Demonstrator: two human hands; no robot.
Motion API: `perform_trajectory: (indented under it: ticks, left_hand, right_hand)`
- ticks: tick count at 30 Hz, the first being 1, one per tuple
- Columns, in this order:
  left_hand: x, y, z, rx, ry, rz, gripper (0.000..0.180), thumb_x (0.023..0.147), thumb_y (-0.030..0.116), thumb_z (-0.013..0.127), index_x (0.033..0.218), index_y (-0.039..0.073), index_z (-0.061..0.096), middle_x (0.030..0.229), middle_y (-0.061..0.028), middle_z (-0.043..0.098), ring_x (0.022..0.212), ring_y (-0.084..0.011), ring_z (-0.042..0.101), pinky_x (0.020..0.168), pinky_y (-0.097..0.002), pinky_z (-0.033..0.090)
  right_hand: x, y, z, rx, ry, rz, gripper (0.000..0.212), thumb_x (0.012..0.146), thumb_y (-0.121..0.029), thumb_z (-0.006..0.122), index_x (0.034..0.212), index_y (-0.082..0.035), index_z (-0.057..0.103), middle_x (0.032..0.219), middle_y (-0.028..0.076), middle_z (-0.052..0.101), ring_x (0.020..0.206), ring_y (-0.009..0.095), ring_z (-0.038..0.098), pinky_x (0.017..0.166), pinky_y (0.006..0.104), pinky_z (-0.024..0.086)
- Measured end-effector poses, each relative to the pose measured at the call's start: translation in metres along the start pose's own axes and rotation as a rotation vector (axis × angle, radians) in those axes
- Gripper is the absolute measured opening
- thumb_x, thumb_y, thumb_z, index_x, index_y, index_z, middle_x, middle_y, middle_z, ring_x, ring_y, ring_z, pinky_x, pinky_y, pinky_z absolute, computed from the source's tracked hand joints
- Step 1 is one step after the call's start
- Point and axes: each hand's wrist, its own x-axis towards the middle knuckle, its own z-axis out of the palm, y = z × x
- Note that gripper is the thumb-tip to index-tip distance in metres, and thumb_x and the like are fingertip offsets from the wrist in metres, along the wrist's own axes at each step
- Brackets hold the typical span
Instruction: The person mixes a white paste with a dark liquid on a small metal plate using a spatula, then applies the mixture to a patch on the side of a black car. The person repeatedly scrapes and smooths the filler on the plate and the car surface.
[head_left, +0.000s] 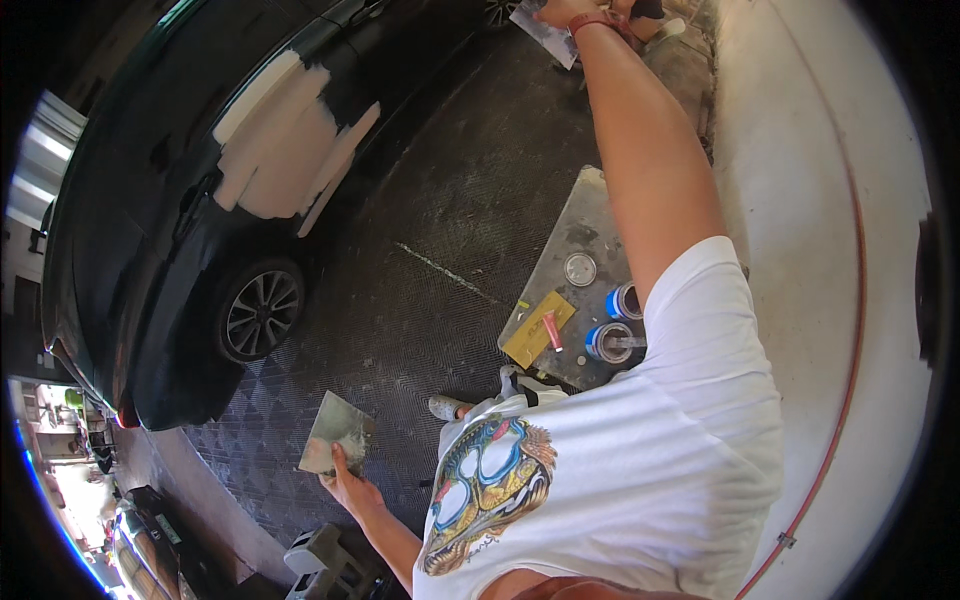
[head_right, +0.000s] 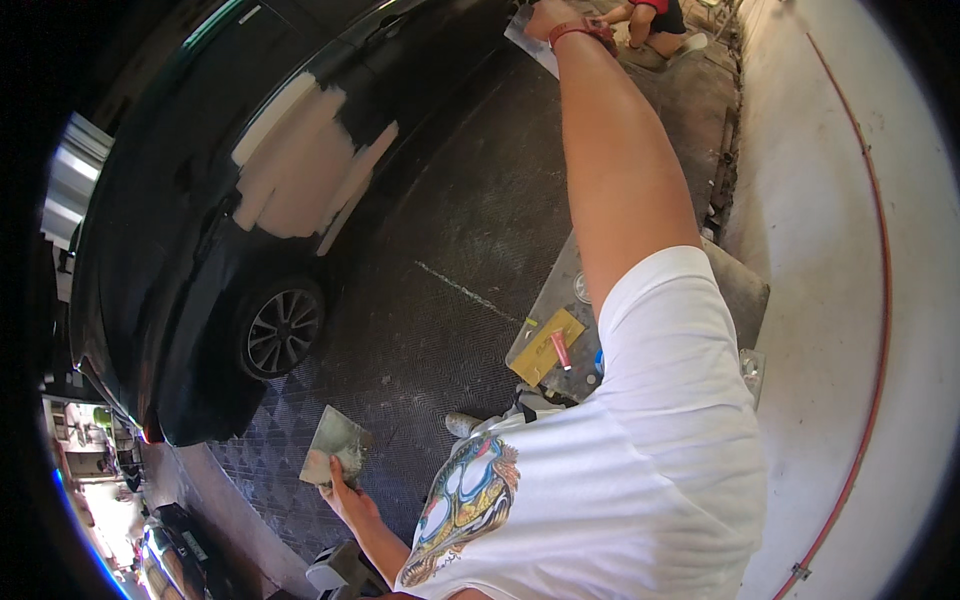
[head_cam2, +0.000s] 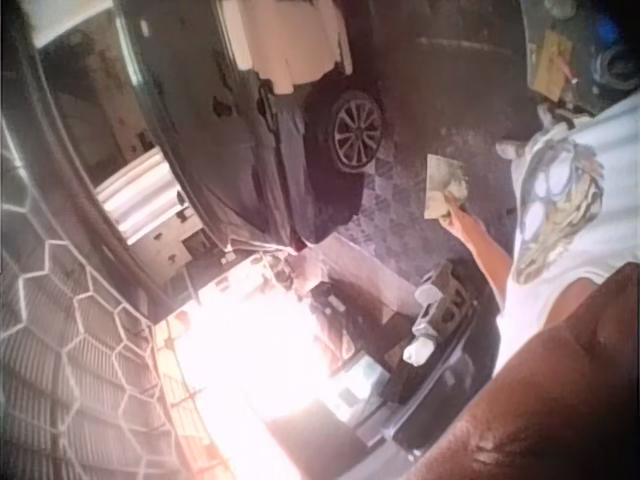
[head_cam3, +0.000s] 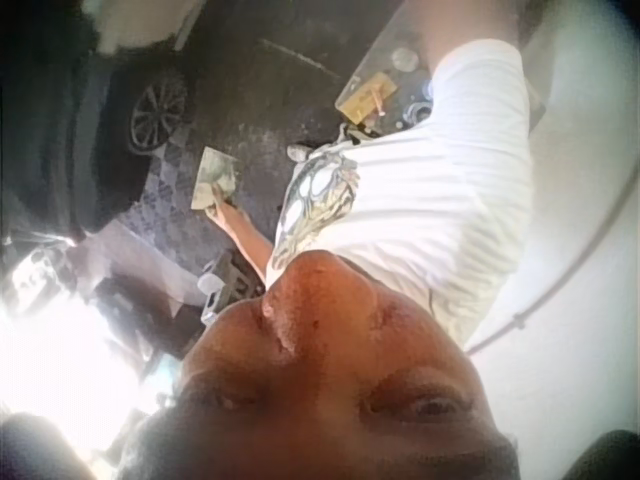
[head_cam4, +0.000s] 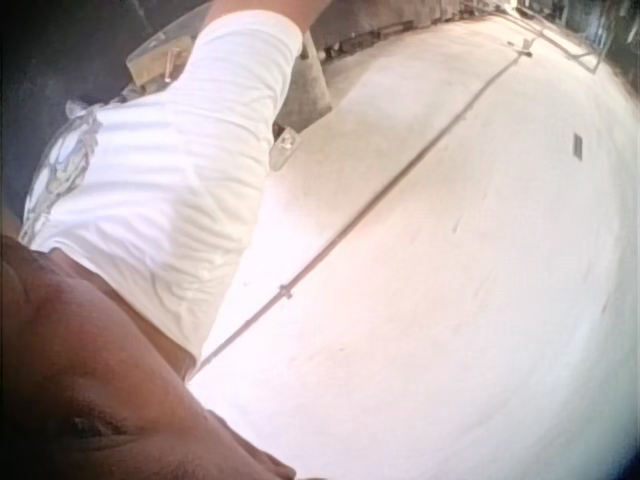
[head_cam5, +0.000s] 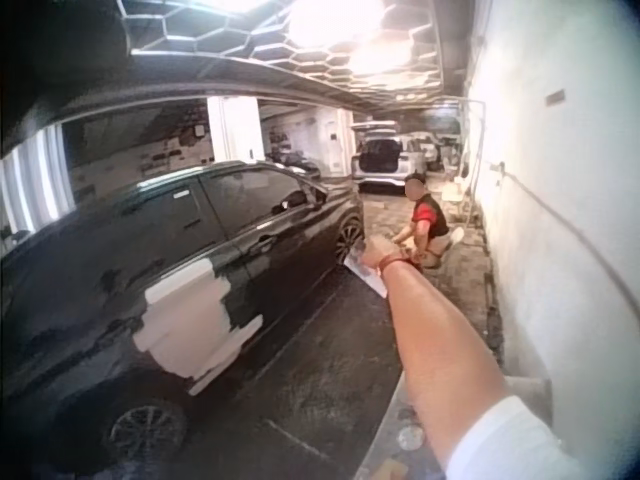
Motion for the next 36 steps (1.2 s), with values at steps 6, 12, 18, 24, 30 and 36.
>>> perform_trajectory:
  ticks: [6, 12, 18, 24, 30, 36]
  left_hand:
    - [0.007, -0.015, 0.015, -0.042, -0.133, -0.002, 0.055, 0.092, 0.021, 0.077, 0.136, 0.0, 0.051, 0.133, -0.0115, 0.06, 0.122, -0.0229, 0.057, 0.106, -0.0386, 0.043]
    - [0.004, -0.013, 0.038, -0.053, -0.231, -0.084, 0.051, 0.096, 0.026, 0.074, 0.135, 0.002, 0.053, 0.13, -0.0079, 0.063, 0.119, -0.0187, 0.059, 0.102, -0.0351, 0.045]
    - [-0.002, -0.006, 0.064, 0.373, -0.443, 0.046, 0.04, 0.101, 0.034, 0.066, 0.119, -0.002, 0.064, 0.111, -0.0074, 0.071, 0.102, -0.0183, 0.065, 0.088, -0.033, 0.049]
    - [-0.018, 0.005, 0.055, 0.012, -0.477, -0.187, 0.05, 0.105, 0.038, 0.057, 0.138, 0.002, 0.051, 0.121, -0.0094, 0.066, 0.109, -0.0224, 0.064, 0.091, -0.0331, 0.052]
    - [0.004, 0.011, 0.043, -0.094, -0.461, -0.025, 0.07, 0.096, 0.019, 0.069, 0.154, 0.011, 0.03, 0.134, -0.0096, 0.059, 0.119, -0.0266, 0.061, 0.1, -0.0375, 0.053]
    - [0.002, 0.015, 0.032, 0.103, -0.482, 0.152, 0.038, 0.097, 0.019, 0.07, 0.131, 0.005, 0.059, 0.115, -0.006, 0.068, 0.109, -0.0153, 0.061, 0.097, -0.034, 0.048]
  right_hand:
    - [-0.09, -0.016, 0.07, 0.971, -0.152, 0.013, 0.08, 0.087, -0.038, 0.077, 0.149, 0.001, 0.045, 0.142, 0.02, 0.058, 0.129, 0.035, 0.057, 0.107, 0.0458, 0.044]
    - [-0.344, -0.18, 0.167, 1.571, -0.565, 0.43, 0.052, 0.086, -0.016, 0.08, 0.127, 0.004, 0.057, 0.118, 0.017, 0.069, 0.104, 0.026, 0.068, 0.089, 0.0399, 0.056]
    - [-0.506, -0.249, 0.185, 1.291, -0.745, -0.172, 0.04, 0.09, -0.024, 0.078, 0.117, 0.003, 0.064, 0.107, 0.01, 0.072, 0.096, 0.015, 0.067, 0.087, 0.0321, 0.054]
    - [-0.48, -0.258, 0.134, 1.532, -1.01, 0.137, 0.04, 0.09, -0.025, 0.077, 0.118, 0.0, 0.064, 0.111, 0.012, 0.069, 0.106, 0.021, 0.063, 0.102, 0.0399, 0.047]
    - [-0.504, -0.271, 0.059, 1.703, -1.485, -0.436, 0.05, 0.091, -0.031, 0.077, 0.128, -0.002, 0.06, 0.126, 0.008, 0.062, 0.12, 0.018, 0.057, 0.107, 0.0348, 0.043]
    - [-0.525, -0.234, 0.148, 1.841, -1.382, 0.796, 0.039, 0.098, -0.037, 0.067, 0.124, -0.009, 0.061, 0.114, 0.007, 0.069, 0.095, 0.02, 0.071, 0.08, 0.0354, 0.059]
